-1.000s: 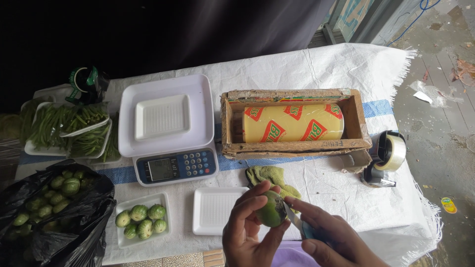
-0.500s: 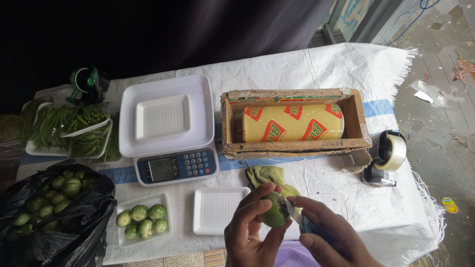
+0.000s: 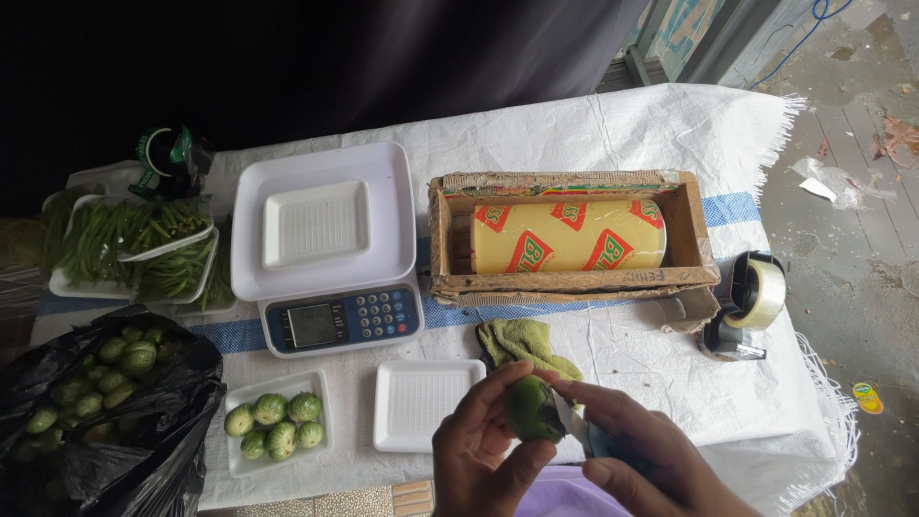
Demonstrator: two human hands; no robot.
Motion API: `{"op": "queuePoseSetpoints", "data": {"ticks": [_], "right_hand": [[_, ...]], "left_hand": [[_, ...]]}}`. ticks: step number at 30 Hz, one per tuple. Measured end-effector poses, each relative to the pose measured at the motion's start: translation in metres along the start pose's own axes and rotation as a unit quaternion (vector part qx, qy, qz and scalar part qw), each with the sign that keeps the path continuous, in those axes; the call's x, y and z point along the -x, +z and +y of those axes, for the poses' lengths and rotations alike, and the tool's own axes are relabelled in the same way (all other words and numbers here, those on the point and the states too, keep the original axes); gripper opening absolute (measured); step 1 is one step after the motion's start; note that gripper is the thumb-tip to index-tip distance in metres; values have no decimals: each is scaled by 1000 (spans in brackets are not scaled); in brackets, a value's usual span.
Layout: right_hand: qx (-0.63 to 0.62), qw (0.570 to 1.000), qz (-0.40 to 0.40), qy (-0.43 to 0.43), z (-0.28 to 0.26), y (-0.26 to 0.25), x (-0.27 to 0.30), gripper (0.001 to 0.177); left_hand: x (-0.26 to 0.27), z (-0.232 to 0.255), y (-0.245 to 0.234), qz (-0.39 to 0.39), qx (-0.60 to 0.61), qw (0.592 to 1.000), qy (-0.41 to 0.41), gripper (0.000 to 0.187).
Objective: The person is preparing small green vegetables by weighing them on a digital scale and trimming them with a knife before placing them into trays.
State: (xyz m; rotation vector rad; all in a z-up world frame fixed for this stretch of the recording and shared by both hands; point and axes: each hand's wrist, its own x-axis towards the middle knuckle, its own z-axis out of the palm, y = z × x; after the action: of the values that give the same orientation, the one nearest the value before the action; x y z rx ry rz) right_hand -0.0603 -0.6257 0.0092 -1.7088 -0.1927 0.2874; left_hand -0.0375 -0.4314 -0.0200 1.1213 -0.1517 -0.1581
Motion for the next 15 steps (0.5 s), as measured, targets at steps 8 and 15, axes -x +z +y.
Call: {"op": "queuePoseSetpoints", "data": {"ticks": [8, 15], "right_hand": [[26, 999, 27, 31, 12, 1, 6, 61], [163, 967, -7, 198, -2, -5, 9, 66]], "left_hand": [[0, 3, 2, -10, 18, 999, -43, 58], [-4, 0, -6, -20, 117, 984, -130, 87]]}}
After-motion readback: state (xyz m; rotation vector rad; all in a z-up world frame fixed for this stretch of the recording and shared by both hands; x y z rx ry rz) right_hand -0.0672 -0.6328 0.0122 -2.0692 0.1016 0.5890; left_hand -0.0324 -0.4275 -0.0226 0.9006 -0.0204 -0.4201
